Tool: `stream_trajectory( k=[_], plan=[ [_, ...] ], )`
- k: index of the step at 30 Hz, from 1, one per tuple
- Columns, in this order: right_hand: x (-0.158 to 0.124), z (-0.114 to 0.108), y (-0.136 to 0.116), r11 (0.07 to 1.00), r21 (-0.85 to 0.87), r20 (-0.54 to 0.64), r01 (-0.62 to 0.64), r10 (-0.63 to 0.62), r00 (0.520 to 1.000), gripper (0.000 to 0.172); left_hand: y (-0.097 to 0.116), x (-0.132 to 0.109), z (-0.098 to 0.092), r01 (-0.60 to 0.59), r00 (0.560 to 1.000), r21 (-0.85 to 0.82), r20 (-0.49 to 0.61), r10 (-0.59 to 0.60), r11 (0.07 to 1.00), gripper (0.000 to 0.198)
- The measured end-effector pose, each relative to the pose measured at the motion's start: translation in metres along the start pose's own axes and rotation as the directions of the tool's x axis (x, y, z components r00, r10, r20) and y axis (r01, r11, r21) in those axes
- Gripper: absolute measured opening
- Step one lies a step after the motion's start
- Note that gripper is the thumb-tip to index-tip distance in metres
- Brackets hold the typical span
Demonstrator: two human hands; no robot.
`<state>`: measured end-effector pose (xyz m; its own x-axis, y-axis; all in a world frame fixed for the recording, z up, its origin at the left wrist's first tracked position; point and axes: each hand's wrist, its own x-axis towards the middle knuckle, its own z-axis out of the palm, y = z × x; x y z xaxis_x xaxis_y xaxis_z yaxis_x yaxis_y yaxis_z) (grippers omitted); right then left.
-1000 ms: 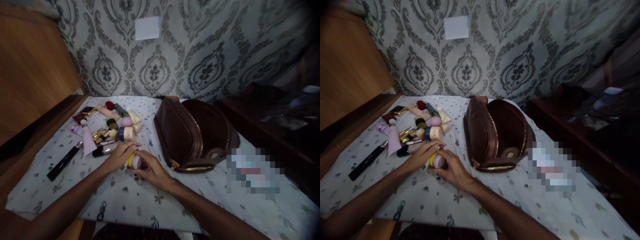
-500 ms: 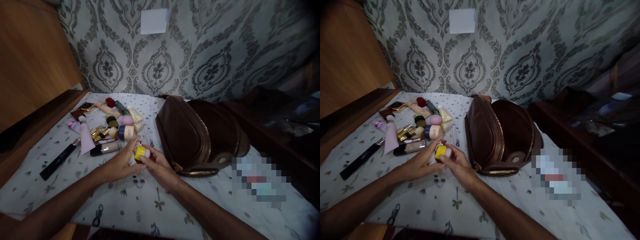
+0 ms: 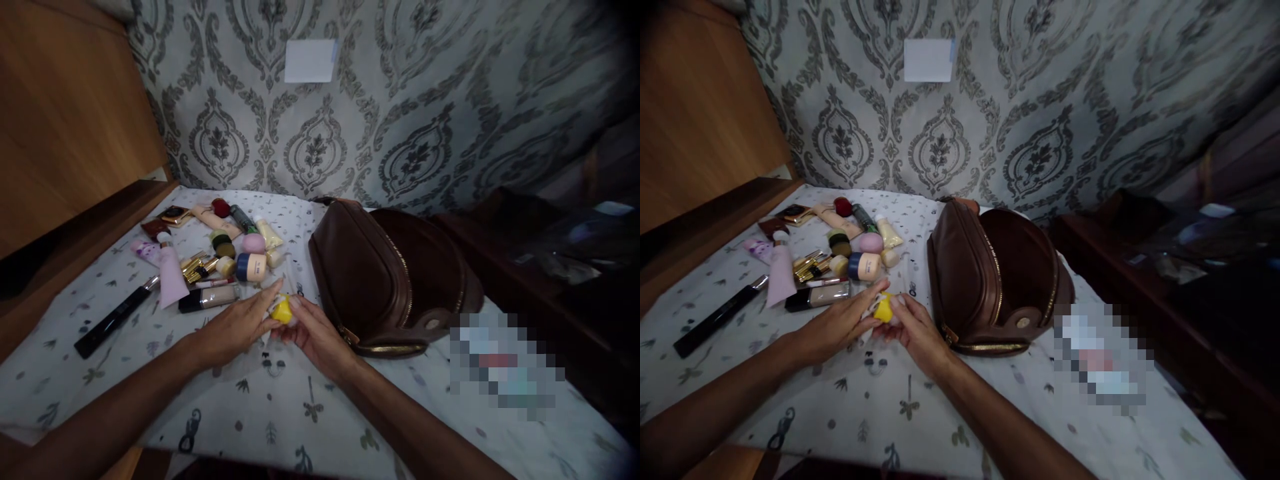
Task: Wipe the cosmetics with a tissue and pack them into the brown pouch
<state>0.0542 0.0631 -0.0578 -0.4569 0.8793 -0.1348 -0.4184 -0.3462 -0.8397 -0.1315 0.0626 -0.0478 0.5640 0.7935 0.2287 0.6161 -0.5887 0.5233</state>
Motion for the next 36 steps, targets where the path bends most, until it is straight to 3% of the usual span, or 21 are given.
stream_trajectory(
  k=[3, 5, 8, 11, 13, 16, 19, 21, 23, 27, 30, 36],
  plan=[
    [-0.002, 0.0, -0.004, 0.999, -0.047, 0.026, -0.004, 0.006, 1.0, 0.034, 0.001, -0.001, -0.003, -0.017, 0.999, 0.033, -0.043, 0.018, 0.999, 0.046],
    [-0.003, -0.001, -0.005, 0.998, -0.07, 0.046, 0.002, 0.001, 0.999, 0.033, 0.001, -0.001, -0.005, -0.096, 0.988, 0.071, -0.113, 0.103, 0.993, 0.041],
    [-0.001, -0.004, -0.002, 0.995, -0.095, 0.071, 0.006, 0.0, 0.998, 0.034, -0.001, -0.001, -0.009, -0.224, 0.94, 0.176, -0.219, 0.26, 0.958, 0.041],
    [0.0, -0.006, 0.001, 0.99, -0.137, 0.089, 0.019, -0.007, 0.996, 0.035, -0.002, -0.001, -0.011, -0.257, 0.914, 0.195, -0.268, 0.303, 0.947, 0.037],
    [-0.001, -0.005, 0.001, 0.989, -0.143, 0.094, 0.04, -0.027, 0.995, 0.039, 0.001, -0.001, -0.012, -0.222, 0.921, 0.117, -0.302, 0.247, 0.968, 0.031],
    [-0.004, -0.002, -0.001, 0.985, -0.161, 0.096, 0.069, -0.054, 0.994, 0.046, 0.006, -0.001, -0.012, -0.037, 0.943, -0.032, -0.331, 0.025, 0.999, 0.026],
    [-0.006, 0.0, -0.003, 0.973, -0.219, 0.123, 0.067, -0.041, 0.992, 0.042, 0.01, -0.001, -0.01, 0.126, 0.909, -0.117, -0.384, -0.162, 0.985, 0.019],
    [-0.006, 0.0, -0.001, 0.967, -0.247, 0.14, 0.067, -0.032, 0.99, 0.043, 0.011, -0.001, -0.008, 0.137, 0.886, -0.127, -0.427, -0.178, 0.983, 0.016],
    [-0.005, -0.001, 0.002, 0.963, -0.259, 0.141, 0.08, -0.044, 0.989, 0.045, 0.013, -0.001, -0.005, 0.084, 0.896, -0.099, -0.428, -0.119, 0.992, 0.016],
    [-0.003, -0.003, 0.006, 0.958, -0.256, 0.115, 0.127, -0.1, 0.988, 0.045, 0.016, -0.004, 0.0, -0.091, 0.946, 0.02, -0.311, 0.093, 0.996, 0.021],
    [-0.004, -0.002, 0.004, 0.956, -0.251, 0.095, 0.152, -0.132, 0.987, 0.046, 0.018, -0.007, 0.002, -0.166, 0.938, 0.102, -0.291, 0.19, 0.981, 0.026],
    [-0.007, 0.002, -0.001, 0.985, -0.122, 0.07, 0.121, -0.113, 0.991, 0.036, 0.016, -0.005, -0.001, -0.16, 0.901, 0.049, -0.402, 0.166, 0.986, 0.033]
  ],
)
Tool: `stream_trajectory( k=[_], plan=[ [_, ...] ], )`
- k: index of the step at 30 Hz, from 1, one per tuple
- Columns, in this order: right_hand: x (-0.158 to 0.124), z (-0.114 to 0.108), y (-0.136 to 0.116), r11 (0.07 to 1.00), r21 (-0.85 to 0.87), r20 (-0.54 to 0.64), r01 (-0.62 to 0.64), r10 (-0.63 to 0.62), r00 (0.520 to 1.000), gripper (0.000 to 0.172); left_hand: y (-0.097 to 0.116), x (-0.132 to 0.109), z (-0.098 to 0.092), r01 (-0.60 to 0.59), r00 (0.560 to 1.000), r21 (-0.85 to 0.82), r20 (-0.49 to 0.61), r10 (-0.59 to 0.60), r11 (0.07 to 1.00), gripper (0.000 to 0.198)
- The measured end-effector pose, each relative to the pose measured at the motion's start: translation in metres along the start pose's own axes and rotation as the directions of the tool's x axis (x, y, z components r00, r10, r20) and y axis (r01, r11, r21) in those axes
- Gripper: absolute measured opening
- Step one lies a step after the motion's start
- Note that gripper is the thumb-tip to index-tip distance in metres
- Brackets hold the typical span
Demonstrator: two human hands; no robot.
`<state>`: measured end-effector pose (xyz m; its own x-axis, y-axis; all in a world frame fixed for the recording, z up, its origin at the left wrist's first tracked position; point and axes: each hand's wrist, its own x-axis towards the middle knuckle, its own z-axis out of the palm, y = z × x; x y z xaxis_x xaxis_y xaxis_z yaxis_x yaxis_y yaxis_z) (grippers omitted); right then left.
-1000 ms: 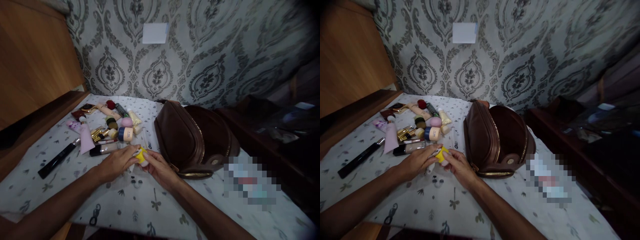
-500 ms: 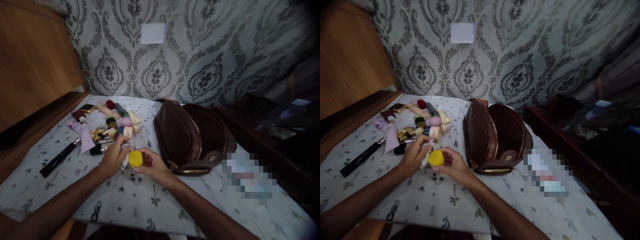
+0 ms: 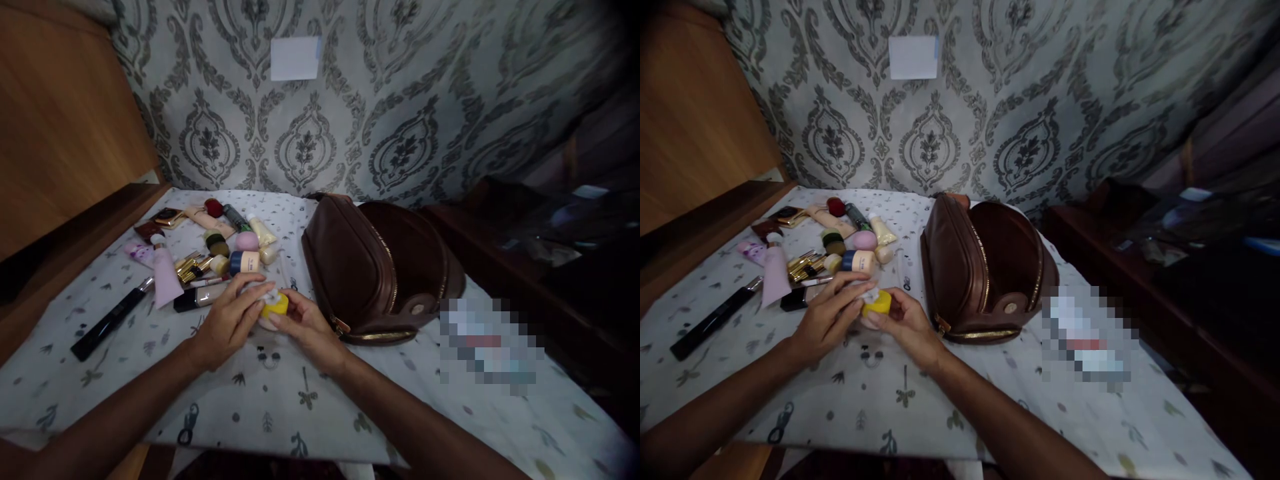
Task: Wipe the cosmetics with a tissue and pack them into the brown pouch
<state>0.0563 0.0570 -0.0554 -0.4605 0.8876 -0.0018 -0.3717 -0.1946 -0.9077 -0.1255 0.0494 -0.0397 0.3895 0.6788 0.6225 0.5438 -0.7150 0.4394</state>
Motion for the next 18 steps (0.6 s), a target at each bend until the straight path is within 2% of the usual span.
stream_trajectory(
  k=[4, 8, 13, 18],
  plan=[
    [0.0003, 0.0008, 0.0013, 0.996, 0.09, -0.018, -0.029, 0.031, 0.999, 0.031, -0.002, 0.0022, 0.0001, 0.015, 0.999, -0.036, -0.042, -0.016, 0.999, 0.038],
    [0.0003, 0.0007, -0.0002, 0.996, 0.081, -0.051, -0.034, 0.038, 0.998, 0.036, -0.0038, 0.0023, -0.0009, -0.006, 0.996, -0.047, -0.085, 0.002, 0.999, 0.038],
    [0.0001, 0.0004, -0.0001, 0.995, 0.093, -0.073, -0.031, 0.038, 0.997, 0.036, -0.0055, 0.0018, -0.0019, -0.012, 0.998, -0.055, -0.065, 0.009, 0.998, 0.033],
    [0.0002, 0.0036, 0.0016, 0.985, 0.162, -0.095, -0.058, 0.074, 0.993, 0.034, -0.0069, 0.0047, -0.0023, -0.036, 0.996, -0.102, -0.088, 0.027, 0.994, 0.032]
  ],
)
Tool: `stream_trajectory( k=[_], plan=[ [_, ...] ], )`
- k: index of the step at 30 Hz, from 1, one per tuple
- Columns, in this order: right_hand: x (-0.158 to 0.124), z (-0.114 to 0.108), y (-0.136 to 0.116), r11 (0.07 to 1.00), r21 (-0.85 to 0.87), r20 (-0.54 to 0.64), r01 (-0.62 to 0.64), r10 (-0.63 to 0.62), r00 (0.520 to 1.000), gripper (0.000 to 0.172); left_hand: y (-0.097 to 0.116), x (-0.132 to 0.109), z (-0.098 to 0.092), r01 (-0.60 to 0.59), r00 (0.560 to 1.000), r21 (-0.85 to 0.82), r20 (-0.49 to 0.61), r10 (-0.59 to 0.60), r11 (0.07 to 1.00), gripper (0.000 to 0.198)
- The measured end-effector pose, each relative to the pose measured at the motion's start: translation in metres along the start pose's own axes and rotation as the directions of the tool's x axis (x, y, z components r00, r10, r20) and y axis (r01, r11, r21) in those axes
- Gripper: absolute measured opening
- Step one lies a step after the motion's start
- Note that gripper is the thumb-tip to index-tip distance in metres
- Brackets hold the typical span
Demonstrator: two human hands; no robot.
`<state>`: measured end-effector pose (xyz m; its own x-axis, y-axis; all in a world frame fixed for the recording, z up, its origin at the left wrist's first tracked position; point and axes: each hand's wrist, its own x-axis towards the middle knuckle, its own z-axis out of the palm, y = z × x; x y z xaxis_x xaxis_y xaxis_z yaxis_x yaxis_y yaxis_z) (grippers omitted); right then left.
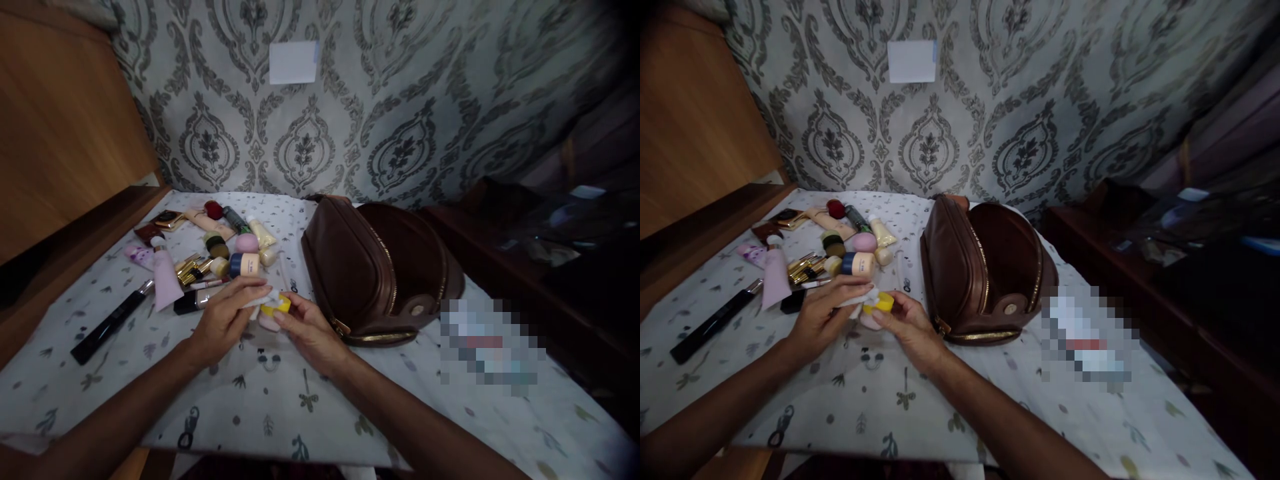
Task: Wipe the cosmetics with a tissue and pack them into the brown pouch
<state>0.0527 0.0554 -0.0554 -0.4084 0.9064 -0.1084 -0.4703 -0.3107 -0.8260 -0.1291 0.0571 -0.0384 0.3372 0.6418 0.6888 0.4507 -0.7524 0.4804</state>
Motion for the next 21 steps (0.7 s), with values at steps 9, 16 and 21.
stream_trajectory(
  k=[9, 16, 21],
  plan=[
    [0.0047, -0.0045, -0.0056, 0.986, 0.168, -0.085, 0.002, 0.013, 0.996, 0.037, 0.0014, 0.001, -0.0007, 0.097, 0.993, -0.11, 0.073, -0.09, 0.989, 0.029],
    [0.0026, -0.0032, -0.0054, 0.999, 0.001, -0.086, 0.049, -0.049, 0.995, 0.037, -0.001, 0.0027, 0.0006, 0.181, 0.983, -0.105, -0.003, -0.183, 0.978, 0.012],
    [0.0032, -0.0068, -0.0049, 0.996, -0.071, -0.084, 0.057, -0.063, 0.994, 0.046, -0.0026, 0.0053, -0.0005, 0.265, 0.964, -0.129, 0.021, -0.265, 0.956, 0.011]
  ],
)
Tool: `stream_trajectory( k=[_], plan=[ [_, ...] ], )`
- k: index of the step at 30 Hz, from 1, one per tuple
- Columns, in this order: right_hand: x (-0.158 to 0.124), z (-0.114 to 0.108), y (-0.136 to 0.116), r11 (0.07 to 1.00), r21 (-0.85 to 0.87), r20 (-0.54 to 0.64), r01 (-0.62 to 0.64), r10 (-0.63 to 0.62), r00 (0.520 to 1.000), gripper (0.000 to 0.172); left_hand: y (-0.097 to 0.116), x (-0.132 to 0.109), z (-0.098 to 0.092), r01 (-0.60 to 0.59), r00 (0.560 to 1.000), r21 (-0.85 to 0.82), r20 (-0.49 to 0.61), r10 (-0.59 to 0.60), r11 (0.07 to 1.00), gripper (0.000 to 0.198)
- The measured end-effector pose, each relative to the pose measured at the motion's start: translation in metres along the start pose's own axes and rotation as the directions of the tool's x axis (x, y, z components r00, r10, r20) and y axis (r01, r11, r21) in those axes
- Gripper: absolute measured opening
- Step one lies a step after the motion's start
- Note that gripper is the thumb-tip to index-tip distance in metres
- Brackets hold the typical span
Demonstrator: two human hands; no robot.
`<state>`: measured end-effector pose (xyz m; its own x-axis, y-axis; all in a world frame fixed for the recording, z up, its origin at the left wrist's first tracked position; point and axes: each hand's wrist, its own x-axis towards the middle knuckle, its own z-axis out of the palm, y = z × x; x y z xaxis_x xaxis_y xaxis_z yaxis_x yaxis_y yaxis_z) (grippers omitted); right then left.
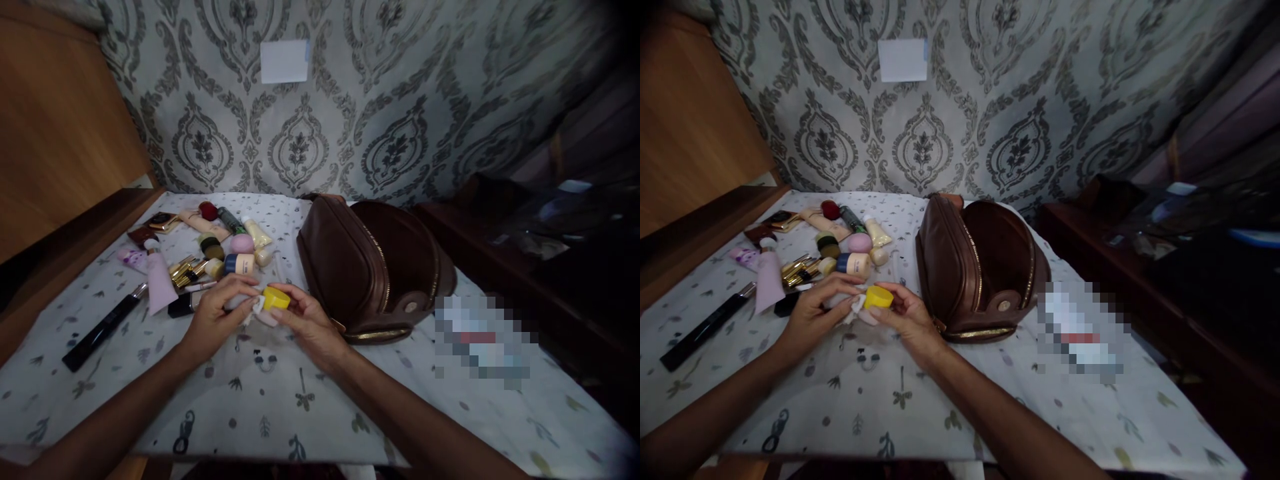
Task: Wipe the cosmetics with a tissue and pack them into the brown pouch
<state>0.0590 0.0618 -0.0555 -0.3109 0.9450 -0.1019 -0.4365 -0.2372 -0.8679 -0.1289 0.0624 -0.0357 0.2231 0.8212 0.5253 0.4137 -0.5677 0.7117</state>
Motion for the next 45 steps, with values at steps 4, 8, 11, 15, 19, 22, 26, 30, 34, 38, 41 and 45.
stream_trajectory(
  k=[4, 8, 11, 15, 19, 22, 26, 30, 34, 38, 41, 45],
  plan=[
    [0.0004, -0.0015, -0.0009, 1.0, -0.002, 0.031, -0.008, 0.008, 0.999, 0.044, -0.0005, 0.002, -0.0018, 0.063, 0.998, -0.072, 0.03, -0.061, 0.995, 0.012],
    [-0.001, 0.0006, -0.0018, 1.0, 0.012, 0.062, -0.02, 0.02, 0.998, 0.043, -0.0023, 0.0037, -0.0029, 0.159, 0.987, -0.151, 0.059, -0.151, 0.976, 0.013],
    [-0.002, 0.0022, -0.0019, 1.0, 0.014, 0.08, -0.003, 0.002, 0.997, 0.041, -0.0038, 0.0048, -0.0034, 0.25, 0.967, -0.193, 0.085, -0.238, 0.949, 0.017],
    [-0.0025, 0.0028, -0.0018, 0.999, 0.038, 0.098, -0.012, 0.009, 0.995, 0.04, -0.0052, 0.0061, -0.0034, 0.359, 0.933, -0.224, 0.107, -0.343, 0.906, 0.021],
    [-0.0031, 0.0035, -0.0028, 0.994, 0.077, 0.094, -0.071, 0.064, 0.994, 0.041, -0.0046, 0.007, -0.0031, 0.38, 0.925, -0.245, 0.119, -0.361, 0.892, 0.022],
    [-0.0037, 0.0039, -0.0037, 0.99, 0.104, 0.119, -0.097, 0.084, 0.989, 0.051, -0.0035, 0.0074, -0.0033, 0.389, 0.921, -0.247, 0.123, -0.369, 0.887, 0.023],
    [-0.0032, 0.0034, -0.0035, 0.994, 0.075, 0.13, -0.074, 0.064, 0.989, 0.049, -0.0031, 0.0084, -0.0036, 0.376, 0.927, -0.247, 0.114, -0.358, 0.893, 0.022],
    [-0.0015, 0.0022, -0.0024, 1.0, 0.012, 0.088, -0.009, 0.008, 0.996, 0.044, -0.0022, 0.0092, -0.0033, 0.374, 0.927, -0.251, 0.113, -0.357, 0.893, 0.022],
    [-0.0016, 0.0016, -0.0019, 0.999, 0.046, 0.088, -0.019, 0.014, 0.996, 0.044, -0.0031, 0.0082, -0.0011, 0.416, 0.909, -0.305, 0.109, -0.402, 0.857, 0.023],
    [-0.003, 0.0028, -0.0032, 0.997, 0.069, 0.105, -0.041, 0.034, 0.994, 0.043, -0.007, 0.0064, 0.0018, 0.492, 0.862, -0.42, 0.113, -0.494, 0.762, 0.024],
    [-0.0032, 0.0047, -0.0051, 0.993, 0.107, 0.089, -0.038, 0.029, 0.996, 0.043, -0.0076, 0.0057, 0.0036, 0.537, 0.827, -0.469, 0.128, -0.548, 0.701, 0.028],
    [-0.0011, 0.0045, -0.0048, 0.989, 0.147, 0.045, -0.013, 0.006, 0.999, 0.043, -0.0044, 0.0049, 0.0048, 0.548, 0.82, -0.488, 0.157, -0.55, 0.679, 0.033]
  ],
)
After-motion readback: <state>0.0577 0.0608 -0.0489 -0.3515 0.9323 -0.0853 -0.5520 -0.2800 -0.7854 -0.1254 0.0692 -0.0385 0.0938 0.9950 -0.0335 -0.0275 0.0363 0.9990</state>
